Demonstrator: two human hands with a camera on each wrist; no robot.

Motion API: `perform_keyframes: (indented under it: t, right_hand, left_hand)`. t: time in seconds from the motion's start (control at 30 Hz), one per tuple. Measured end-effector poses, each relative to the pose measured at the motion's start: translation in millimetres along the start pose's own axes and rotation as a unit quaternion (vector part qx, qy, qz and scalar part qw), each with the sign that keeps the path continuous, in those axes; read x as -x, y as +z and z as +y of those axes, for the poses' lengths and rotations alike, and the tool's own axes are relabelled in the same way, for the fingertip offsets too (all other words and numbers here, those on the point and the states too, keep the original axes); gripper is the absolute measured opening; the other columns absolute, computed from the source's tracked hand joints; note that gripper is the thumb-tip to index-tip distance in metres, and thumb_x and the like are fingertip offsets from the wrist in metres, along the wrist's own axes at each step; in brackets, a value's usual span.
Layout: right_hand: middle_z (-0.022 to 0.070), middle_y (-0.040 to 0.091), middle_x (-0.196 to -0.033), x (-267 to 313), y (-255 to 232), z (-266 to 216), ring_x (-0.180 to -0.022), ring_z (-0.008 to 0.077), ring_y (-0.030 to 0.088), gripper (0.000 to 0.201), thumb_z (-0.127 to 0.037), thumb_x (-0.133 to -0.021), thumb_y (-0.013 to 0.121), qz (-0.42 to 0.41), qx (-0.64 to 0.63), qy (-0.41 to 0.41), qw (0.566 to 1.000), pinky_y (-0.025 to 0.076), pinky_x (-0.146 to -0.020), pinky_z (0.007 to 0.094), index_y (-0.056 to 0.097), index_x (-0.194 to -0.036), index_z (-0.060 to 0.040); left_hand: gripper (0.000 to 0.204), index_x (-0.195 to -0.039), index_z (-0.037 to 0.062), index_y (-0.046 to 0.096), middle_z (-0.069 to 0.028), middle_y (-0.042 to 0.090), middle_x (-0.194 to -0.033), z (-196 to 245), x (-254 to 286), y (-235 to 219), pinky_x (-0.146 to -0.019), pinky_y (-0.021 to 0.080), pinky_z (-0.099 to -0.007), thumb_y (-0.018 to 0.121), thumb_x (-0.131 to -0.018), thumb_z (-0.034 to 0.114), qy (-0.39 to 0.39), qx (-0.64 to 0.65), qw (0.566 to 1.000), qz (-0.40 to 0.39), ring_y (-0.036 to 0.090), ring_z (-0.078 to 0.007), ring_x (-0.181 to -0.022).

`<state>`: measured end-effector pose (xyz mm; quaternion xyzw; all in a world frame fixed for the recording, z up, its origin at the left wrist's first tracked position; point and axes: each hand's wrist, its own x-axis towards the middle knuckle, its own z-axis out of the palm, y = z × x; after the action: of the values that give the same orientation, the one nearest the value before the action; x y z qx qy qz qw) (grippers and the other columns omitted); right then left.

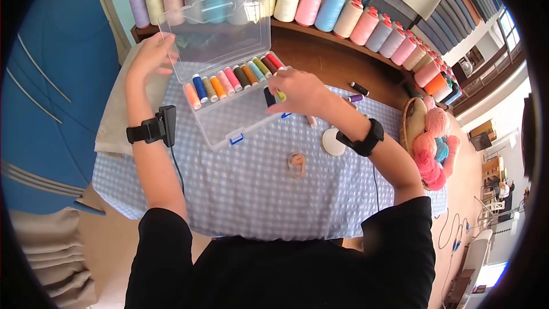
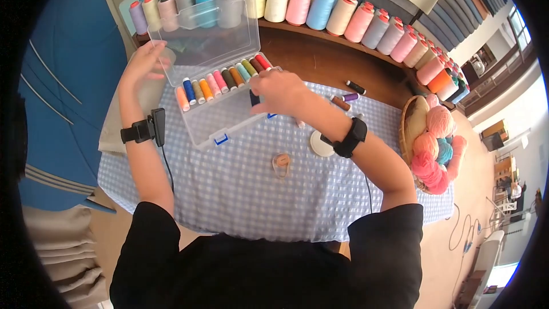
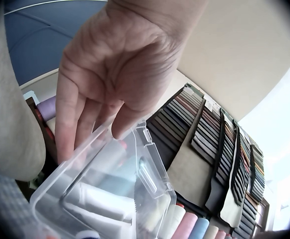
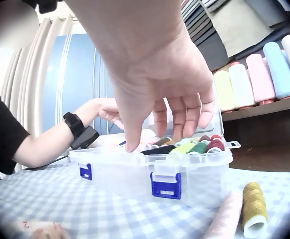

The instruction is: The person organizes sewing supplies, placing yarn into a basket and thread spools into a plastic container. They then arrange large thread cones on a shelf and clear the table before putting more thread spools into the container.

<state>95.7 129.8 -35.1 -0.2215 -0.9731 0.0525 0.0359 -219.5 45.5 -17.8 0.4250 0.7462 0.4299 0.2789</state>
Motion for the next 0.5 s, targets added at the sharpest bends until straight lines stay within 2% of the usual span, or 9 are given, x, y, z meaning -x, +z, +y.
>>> perform_keyframes:
  t: [0.03,0.07,0.13,0.27,0.33,0.37,0.43,0.47,0.5]
  right_hand:
    - [0.0074,0.058,-0.091,3.1,3.1,0.9,-0.089,0.028,0.058,0.029,-0.028,-0.072,0.072,0.019,0.018,-0.037,0.999,0.048,-0.073,0.0389,0.056,-0.087,-0.0085]
    - [0.0074,0.058,-0.091,3.7,3.2,2.3,-0.089,0.028,0.058,0.029,-0.028,-0.072,0.072,0.021,0.018,-0.035,0.999,0.048,-0.073,0.0389,0.056,-0.087,-0.0085]
    - [0.0081,0.058,-0.092,1.9,2.6,3.7,-0.09,0.0282,0.058,0.028,-0.028,-0.073,0.071,0.001,-0.014,0.006,1.0,0.048,-0.074,0.0388,0.056,-0.086,-0.0083]
    - [0.0079,0.058,-0.091,5.7,-2.7,1.7,-0.09,0.0284,0.058,0.027,-0.027,-0.074,0.07,-0.018,-0.021,0.03,0.999,0.048,-0.074,0.0388,0.058,-0.09,-0.0096]
    - [0.0076,0.058,-0.091,7.4,4.7,0.8,-0.089,0.0281,0.058,0.026,-0.026,-0.074,0.069,0.095,-0.007,-0.016,0.995,0.048,-0.073,0.0388,0.06,-0.094,-0.0119]
    - [0.0076,0.058,-0.091,4.5,8.1,0.6,-0.089,0.0281,0.058,0.026,-0.026,-0.074,0.069,0.097,-0.007,-0.011,0.995,0.048,-0.073,0.0388,0.06,-0.094,-0.0119]
    - [0.0072,0.058,-0.092,-7.6,12.3,0.7,-0.088,0.0283,0.059,0.027,-0.026,-0.075,0.069,0.08,0.03,-0.106,0.991,0.048,-0.073,0.0392,0.061,-0.098,-0.014]
    - [0.0072,0.058,-0.092,-10.4,12.0,0.9,-0.088,0.0283,0.059,0.027,-0.026,-0.075,0.069,0.082,0.03,-0.104,0.991,0.048,-0.073,0.0392,0.061,-0.098,-0.014]
    - [0.0072,0.059,-0.091,-13.6,11.7,0.6,-0.088,0.0282,0.059,0.026,-0.026,-0.076,0.068,0.037,0.046,-0.073,0.996,0.048,-0.073,0.0389,0.061,-0.097,-0.0136]
  left_hand:
    - [0.041,-0.122,0.0103,0.048,-0.0109,0.061,-0.1,-0.6,-0.9,-0.1,-0.069,0.052,-0.033,0.044,-0.093,0.04,0.002,0.0,1.0,-0.001,0.062,-0.0189,-0.088]
    - [0.042,-0.122,0.0103,0.048,-0.011,0.061,-0.1,-1.7,-2.3,-0.1,-0.069,0.052,-0.0332,0.044,-0.093,0.04,-0.001,0.005,1.0,-0.002,0.062,-0.0189,-0.088]
    - [0.042,-0.123,0.0103,0.047,-0.011,0.061,-0.101,-2.7,-4.0,0.7,-0.069,0.052,-0.0335,0.044,-0.093,0.04,-0.003,0.008,1.0,-0.003,0.062,-0.019,-0.088]
    - [0.043,-0.123,0.0107,0.047,-0.0114,0.06,-0.103,-3.8,-2.7,-1.7,-0.069,0.051,-0.0345,0.044,-0.092,0.041,-0.003,0.009,1.0,-0.001,0.061,-0.0193,-0.088]
    - [0.044,-0.124,0.0108,0.047,-0.0115,0.06,-0.104,-3.1,-2.3,0.5,-0.069,0.051,-0.0349,0.044,-0.092,0.041,0.004,0.006,1.0,-0.007,0.061,-0.0193,-0.089]
    - [0.043,-0.122,0.0102,0.047,-0.0123,0.061,-0.101,-2.9,-2.5,0.2,-0.068,0.052,-0.0349,0.045,-0.092,0.04,0.001,0.012,1.0,-0.004,0.061,-0.0196,-0.088]
    - [0.041,-0.121,0.0097,0.047,-0.0132,0.062,-0.098,-1.1,-2.9,1.1,-0.068,0.052,-0.0349,0.045,-0.092,0.039,0.002,0.015,1.0,-0.003,0.061,-0.0199,-0.087]
    - [0.041,-0.121,0.0097,0.047,-0.0132,0.061,-0.098,-1.0,-2.9,1.2,-0.068,0.052,-0.0347,0.045,-0.092,0.039,-0.002,0.017,1.0,-0.003,0.061,-0.0198,-0.086]
    - [0.041,-0.122,0.0097,0.047,-0.0131,0.061,-0.098,-1.0,-2.1,0.2,-0.067,0.052,-0.0345,0.045,-0.092,0.039,-0.006,0.018,1.0,-0.002,0.061,-0.0198,-0.086]
